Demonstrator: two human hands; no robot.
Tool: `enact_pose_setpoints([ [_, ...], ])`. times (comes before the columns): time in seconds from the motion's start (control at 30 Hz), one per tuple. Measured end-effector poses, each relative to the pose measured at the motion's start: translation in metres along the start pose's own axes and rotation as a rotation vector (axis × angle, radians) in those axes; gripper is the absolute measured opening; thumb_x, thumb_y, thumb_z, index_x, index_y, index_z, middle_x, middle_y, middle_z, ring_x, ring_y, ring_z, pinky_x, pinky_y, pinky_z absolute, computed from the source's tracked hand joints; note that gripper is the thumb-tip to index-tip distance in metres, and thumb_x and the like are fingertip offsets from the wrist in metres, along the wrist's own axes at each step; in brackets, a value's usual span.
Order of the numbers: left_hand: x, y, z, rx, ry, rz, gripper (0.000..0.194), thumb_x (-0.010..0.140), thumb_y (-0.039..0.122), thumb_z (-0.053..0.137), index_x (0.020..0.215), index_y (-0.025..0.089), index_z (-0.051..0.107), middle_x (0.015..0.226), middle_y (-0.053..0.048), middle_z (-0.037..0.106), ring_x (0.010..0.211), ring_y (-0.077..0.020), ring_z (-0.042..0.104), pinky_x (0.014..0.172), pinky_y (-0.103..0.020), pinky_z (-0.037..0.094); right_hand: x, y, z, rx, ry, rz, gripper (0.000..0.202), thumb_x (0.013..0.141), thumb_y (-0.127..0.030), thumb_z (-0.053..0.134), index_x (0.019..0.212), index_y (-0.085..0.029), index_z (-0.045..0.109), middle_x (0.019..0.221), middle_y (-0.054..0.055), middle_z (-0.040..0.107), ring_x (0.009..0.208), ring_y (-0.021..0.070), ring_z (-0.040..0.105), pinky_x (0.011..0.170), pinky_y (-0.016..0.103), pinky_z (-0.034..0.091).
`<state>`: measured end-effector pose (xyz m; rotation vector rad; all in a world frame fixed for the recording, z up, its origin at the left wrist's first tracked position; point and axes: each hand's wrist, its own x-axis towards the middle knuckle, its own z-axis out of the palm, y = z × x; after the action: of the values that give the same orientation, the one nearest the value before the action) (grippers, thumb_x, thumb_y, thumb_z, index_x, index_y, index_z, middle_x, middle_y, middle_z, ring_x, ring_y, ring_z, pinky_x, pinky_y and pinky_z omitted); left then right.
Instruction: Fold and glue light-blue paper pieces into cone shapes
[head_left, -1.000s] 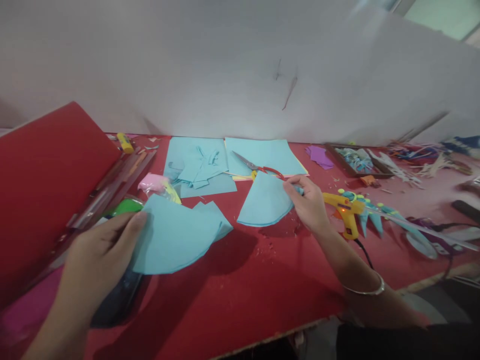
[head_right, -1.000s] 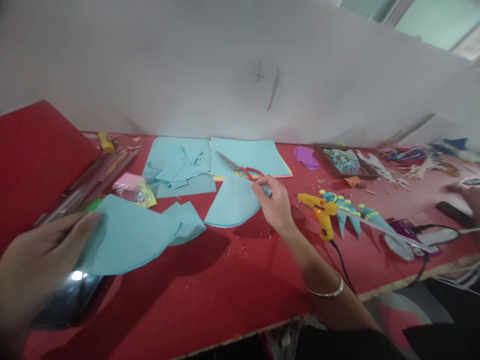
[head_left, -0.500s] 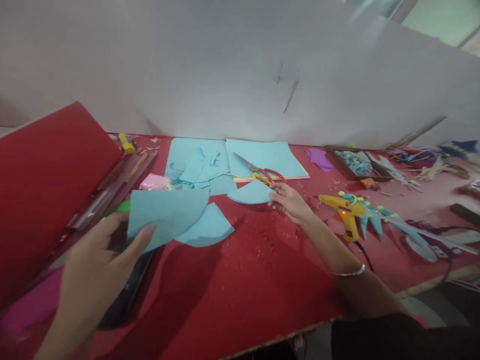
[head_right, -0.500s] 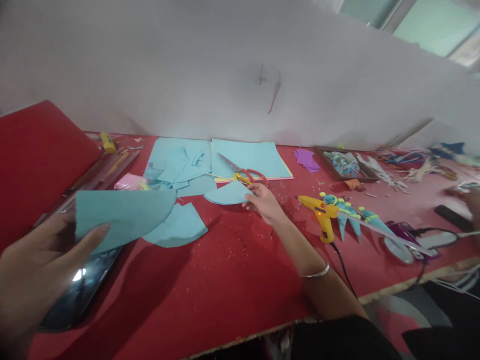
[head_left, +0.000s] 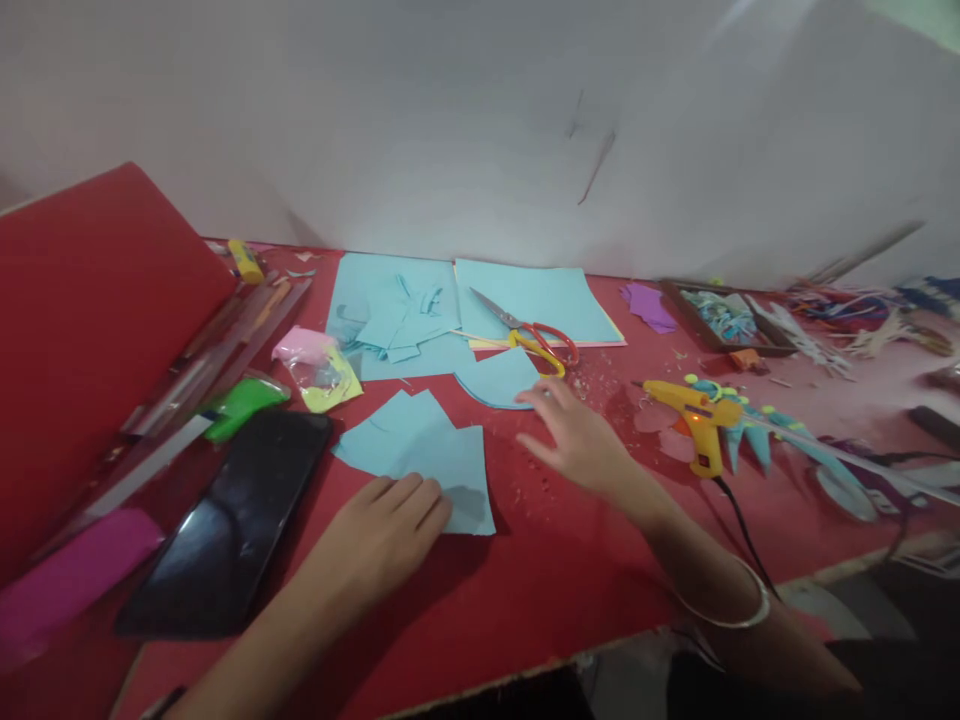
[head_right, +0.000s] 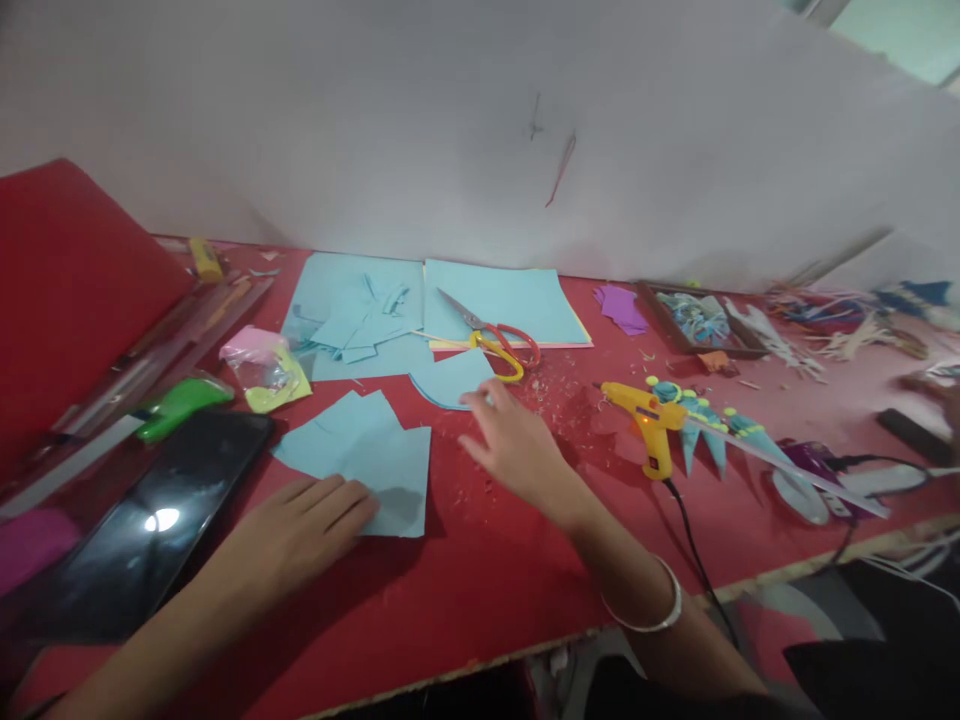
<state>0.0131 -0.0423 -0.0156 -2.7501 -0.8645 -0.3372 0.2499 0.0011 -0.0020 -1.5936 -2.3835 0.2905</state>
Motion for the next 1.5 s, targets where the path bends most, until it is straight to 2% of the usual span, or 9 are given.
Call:
enact_pose_setpoints([
  [0.13, 0.001, 0.006, 0.006, 0.005, -0.018, -0.023, 0.026, 0.077, -0.003, 0.041, 0.076, 0.016, 0.059, 0.065, -0.002, 0.060, 0.059, -0.0169, 0.055, 0.055, -0.029, 0.039, -0.021, -0.031, 0.005, 0.136, -0.215, -0.354, 0.037, 0.080, -0.037, 0.059, 0.111, -0.017, 0.053, 0.106, 0.010, 0.055, 0.098, 0.0225, 0.051, 0.083, 0.034, 0.045],
  [0.37, 0.002, 0.006, 0.000, -0.208, 0.114, -0.102, 0.021, 0.084, 0.008, 0.041, 0.077, 0.019, 0.058, 0.067, 0.000, 0.062, 0.059, -0.0157, 0.056, 0.056, -0.029, 0.041, -0.037, -0.041, 0.038, 0.073, -0.167, -0.381, 0.017, 0.086, -0.017, 0.043, 0.087, -0.016, 0.060, 0.092, 0.010, 0.060, 0.083, 0.0202, 0.053, 0.071, 0.034, 0.046],
  [0.53, 0.000, -0.002, -0.014, -0.450, 0.295, -0.455, 0.020, 0.085, 0.025, 0.050, 0.104, 0.022, 0.051, 0.088, -0.002, 0.064, 0.075, -0.0153, 0.059, 0.067, -0.027, 0.047, -0.030, -0.035, 0.024, 0.695, -0.017, -0.019, 0.013, 0.085, -0.023, 0.046, 0.076, -0.018, 0.054, 0.070, 0.001, 0.055, 0.066, 0.0124, 0.051, 0.061, 0.025, 0.043],
  [0.73, 0.001, -0.001, -0.014, -1.136, 0.056, -0.979, 0.050, 0.081, 0.042, 0.049, 0.126, 0.026, 0.037, 0.083, 0.000, 0.061, 0.072, -0.0153, 0.059, 0.059, -0.025, 0.048, -0.024, -0.025, 0.025, 1.196, -0.045, 0.368, 0.018, 0.077, -0.032, 0.057, 0.087, -0.019, 0.049, 0.073, -0.002, 0.053, 0.065, 0.0098, 0.053, 0.062, 0.023, 0.045],
  [0.83, 0.003, -0.003, -0.013, -1.308, -0.038, -1.044, 0.045, 0.081, 0.047, 0.048, 0.120, 0.024, 0.044, 0.072, 0.003, 0.058, 0.062, -0.0132, 0.055, 0.055, -0.024, 0.045, -0.027, -0.024, 0.031, 1.092, 0.076, 0.287, 0.026, 0.079, -0.031, 0.055, 0.101, -0.021, 0.046, 0.085, 0.001, 0.054, 0.077, 0.0127, 0.056, 0.069, 0.027, 0.048],
  [0.97, 0.003, -0.009, -0.011, -1.382, -0.067, -1.038, 0.041, 0.079, 0.047, 0.050, 0.112, 0.023, 0.050, 0.071, 0.002, 0.058, 0.063, -0.0137, 0.054, 0.057, -0.024, 0.045, -0.034, -0.025, 0.033, 0.522, 0.272, -0.119, 0.043, 0.076, -0.033, 0.063, 0.114, -0.022, 0.046, 0.112, 0.010, 0.048, 0.105, 0.0215, 0.049, 0.086, 0.036, 0.045],
  [1.13, 0.004, -0.009, -0.008, -1.375, -0.122, -0.968, 0.036, 0.078, 0.044, 0.049, 0.105, 0.021, 0.059, 0.071, 0.000, 0.062, 0.064, -0.0150, 0.055, 0.057, -0.025, 0.046, -0.036, -0.021, 0.036, -0.069, 0.383, -0.383, 0.019, 0.085, -0.012, 0.047, 0.092, -0.020, 0.063, 0.100, 0.009, 0.057, 0.093, 0.0193, 0.050, 0.080, 0.033, 0.042],
  [1.37, 0.001, -0.009, -0.001, -1.216, -0.045, -0.857, 0.031, 0.077, 0.040, 0.050, 0.100, 0.023, 0.062, 0.097, -0.004, 0.067, 0.088, -0.0211, 0.061, 0.076, -0.030, 0.050, -0.035, -0.016, 0.041, -0.115, 0.294, -0.439, 0.024, 0.089, -0.011, 0.041, 0.081, -0.018, 0.063, 0.077, 0.005, 0.061, 0.070, 0.0144, 0.050, 0.063, 0.026, 0.039],
  [1.5, -0.006, -0.008, 0.004, -1.362, 0.176, -0.826, 0.044, 0.082, 0.036, 0.048, 0.125, 0.028, 0.042, 0.098, -0.004, 0.062, 0.072, -0.0143, 0.059, 0.069, -0.029, 0.051, -0.032, -0.022, 0.036, 0.287, 0.197, -0.264, 0.017, 0.089, -0.018, 0.043, 0.082, -0.018, 0.057, 0.076, 0.004, 0.061, 0.068, 0.0132, 0.053, 0.062, 0.025, 0.042],
])
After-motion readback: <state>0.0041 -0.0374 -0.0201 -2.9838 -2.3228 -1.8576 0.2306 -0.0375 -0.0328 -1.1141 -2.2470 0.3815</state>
